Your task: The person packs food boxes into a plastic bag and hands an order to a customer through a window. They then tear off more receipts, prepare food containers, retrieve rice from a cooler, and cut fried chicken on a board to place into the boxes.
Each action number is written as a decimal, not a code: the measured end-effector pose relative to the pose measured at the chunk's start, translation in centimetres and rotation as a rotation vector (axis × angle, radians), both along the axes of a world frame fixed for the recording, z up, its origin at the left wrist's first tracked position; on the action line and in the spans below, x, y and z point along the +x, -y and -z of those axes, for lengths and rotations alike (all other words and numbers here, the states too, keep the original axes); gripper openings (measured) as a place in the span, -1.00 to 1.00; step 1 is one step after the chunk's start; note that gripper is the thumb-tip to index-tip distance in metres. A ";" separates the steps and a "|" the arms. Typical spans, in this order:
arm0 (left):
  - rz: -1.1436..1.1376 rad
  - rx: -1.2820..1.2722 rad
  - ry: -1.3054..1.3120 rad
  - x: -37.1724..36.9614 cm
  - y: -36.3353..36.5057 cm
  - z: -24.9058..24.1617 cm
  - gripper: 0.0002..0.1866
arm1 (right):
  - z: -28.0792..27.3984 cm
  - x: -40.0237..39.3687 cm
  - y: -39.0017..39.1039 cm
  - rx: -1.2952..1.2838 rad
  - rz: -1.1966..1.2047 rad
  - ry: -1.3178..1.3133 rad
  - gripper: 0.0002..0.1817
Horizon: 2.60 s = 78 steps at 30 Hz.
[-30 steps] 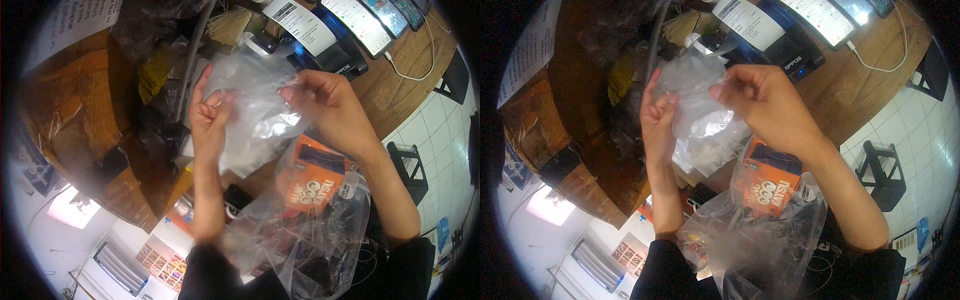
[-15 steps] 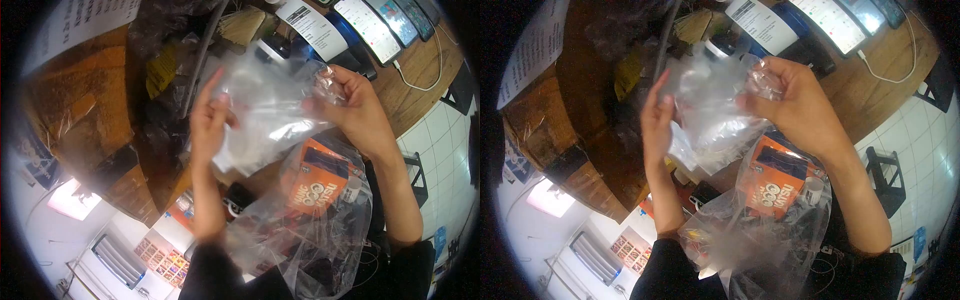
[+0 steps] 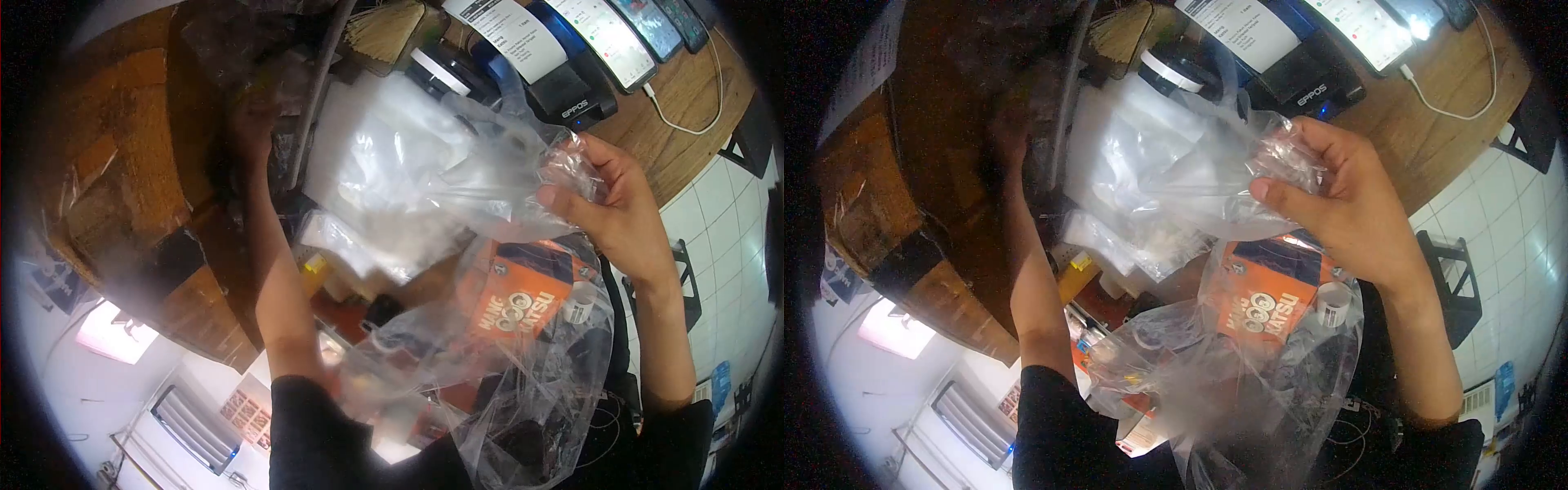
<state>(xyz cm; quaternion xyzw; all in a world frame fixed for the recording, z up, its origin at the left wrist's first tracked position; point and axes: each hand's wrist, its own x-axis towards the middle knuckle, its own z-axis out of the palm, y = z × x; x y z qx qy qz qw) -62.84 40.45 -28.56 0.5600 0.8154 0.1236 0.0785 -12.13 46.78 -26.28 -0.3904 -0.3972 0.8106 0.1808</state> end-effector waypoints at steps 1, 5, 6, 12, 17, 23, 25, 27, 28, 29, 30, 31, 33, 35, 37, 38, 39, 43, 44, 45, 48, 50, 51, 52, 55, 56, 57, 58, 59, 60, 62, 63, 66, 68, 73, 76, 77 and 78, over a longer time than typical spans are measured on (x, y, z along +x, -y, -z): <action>0.005 -0.001 -0.005 0.2 0.1 -0.7 -0.66 | 0.0 0.2 0.1 -0.016 0.013 -0.019 -0.77; -0.150 -0.100 0.156 -0.5 1.2 -2.5 -0.69 | 0.4 1.2 0.1 0.001 -0.029 0.016 -0.78; -0.145 0.012 0.336 -0.9 1.4 -2.6 -0.72 | 0.5 1.3 0.2 0.019 -0.021 0.017 -0.78; -0.294 -0.010 0.229 2.8 0.7 -5.3 -0.70 | 0.4 1.7 0.8 0.009 -0.008 0.019 -0.79; -0.140 -0.035 -0.070 -1.1 1.9 -4.9 -0.64 | 0.4 1.7 1.2 0.037 -0.011 0.060 -0.80; -0.376 0.097 -0.077 1.8 1.9 -6.4 -0.66 | 0.2 1.4 1.8 -0.009 -0.015 0.084 -0.67; -0.447 0.096 -0.075 0.9 2.8 -6.4 -0.69 | 0.1 1.3 2.0 0.006 -0.014 0.069 -0.69; -0.418 0.273 0.428 -0.5 4.3 -5.5 -0.73 | 0.4 1.4 2.3 0.021 -0.009 0.061 -0.70; -0.419 0.273 0.428 -0.7 4.8 -5.4 -0.73 | 0.4 1.5 2.4 0.038 -0.003 0.056 -0.71; -0.405 0.257 0.494 -0.8 5.3 -5.3 -0.75 | 0.4 1.5 2.4 0.037 -0.004 0.057 -0.71; -0.390 0.241 0.559 -0.1 5.5 -5.5 -0.76 | 0.3 1.6 2.4 0.047 -0.023 0.069 -0.72; -0.392 0.241 0.560 0.6 5.6 -5.6 -0.76 | 0.2 1.7 2.4 0.056 -0.042 0.081 -0.73; -0.372 0.351 0.566 2.7 5.6 -5.9 -0.75 | 0.2 1.9 2.6 0.057 -0.041 0.079 -0.74; -0.387 0.317 0.508 5.3 5.5 -6.8 -0.74 | 0.0 2.0 2.6 0.061 -0.040 0.079 -0.75; -0.406 0.291 0.451 9.0 6.0 -8.3 -0.72 | -0.5 2.1 2.6 0.028 -0.094 0.072 -0.75; -0.242 0.200 0.377 11.7 6.6 -9.2 -0.73 | -0.7 1.9 2.8 0.040 -0.102 0.077 -0.75; -0.082 0.115 0.304 15.0 7.3 -10.2 -0.73 | -1.1 1.3 3.3 0.092 -0.087 0.036 -0.72; 0.454 -0.045 0.378 28.0 7.9 -15.7 -0.80 | -6.5 -1.6 4.3 0.049 -0.135 -0.033 -0.68; 0.452 -0.132 0.430 30.4 8.4 -17.6 -0.73 | -8.0 -2.5 4.6 0.018 -0.129 -0.171 -0.68; 0.403 -0.102 0.437 31.3 9.7 -19.1 -0.73 | -9.7 -3.4 5.0 0.049 -0.172 -0.177 -0.67; 0.306 0.008 0.497 32.8 14.5 -21.8 -0.54 | -13.1 -3.6 5.5 0.416 -0.265 -0.132 -0.70; 0.009 0.651 0.574 34.2 19.1 -20.7 -0.47 | -15.2 -3.2 6.0 0.590 -0.267 -0.085 -0.77; -0.014 0.384 0.169 34.6 21.4 -22.8 -0.43 | -16.0 -3.0 6.9 0.417 -0.164 -0.116 -0.78; -0.210 0.307 0.036 36.5 22.6 -21.6 -0.45 | -16.5 -2.7 7.7 0.241 -0.067 -0.141 -0.76; -0.395 0.088 0.064 38.7 28.3 -13.7 -0.64 | -16.9 -1.1 9.6 0.504 -0.362 -0.185 -0.64; -0.427 0.061 0.152 39.2 29.2 -13.9 -0.73 | -19.0 -0.8 9.2 0.627 -0.482 -0.208 -0.62; -0.449 0.108 0.154 39.5 29.9 -14.5 -0.73 | -19.8 -1.1 10.3 0.701 -0.602 -0.194 -0.61; -0.433 0.288 0.207 40.3 30.9 -15.5 -0.84 | -20.5 -1.5 11.0 0.767 -0.794 -0.226 -0.62; -0.422 0.456 0.258 41.4 31.9 -16.3 -0.93 | -20.8 -1.9 11.7 0.812 -0.993 -0.255 -0.63; -0.450 0.479 0.263 42.1 32.8 -16.6 -0.93 | -20.7 -2.7 12.8 0.889 -1.183 -0.232 -0.69; -0.283 0.645 0.435 42.9 33.9 -17.3 -0.90 | -16.7 -3.9 15.4 1.101 -1.466 -0.002 -0.76; -0.245 0.690 0.545 43.4 34.0 -17.7 -0.85 | -13.9 -4.7 16.7 1.228 -1.543 0.216 -0.76; -0.190 0.797 0.678 44.6 34.8 -17.8 -0.84 | -5.7 -8.9 21.3 1.679 -1.753 0.498 -0.76; -0.153 0.853 0.674 44.5 34.8 -18.3 -0.84 | 4.1 -9.6 20.8 2.016 -1.453 0.456 -0.71; -0.305 0.858 0.587 42.2 35.1 -19.8 -0.83 | 0.0 -9.1 17.4 1.627 -1.568 0.248 -0.66; -0.339 0.880 0.484 39.5 34.9 -20.2 -0.80 | -2.0 -6.3 15.0 1.547 -1.517 0.083 -0.63; -0.363 0.831 0.429 38.7 34.8 -21.2 -0.78 | -2.8 -5.0 14.2 1.577 -1.510 0.103 -0.61; -0.412 0.842 0.474 38.2 34.5 -22.0 -0.84 | -9.4 -4.7 14.5 1.610 -1.698 0.459 -0.62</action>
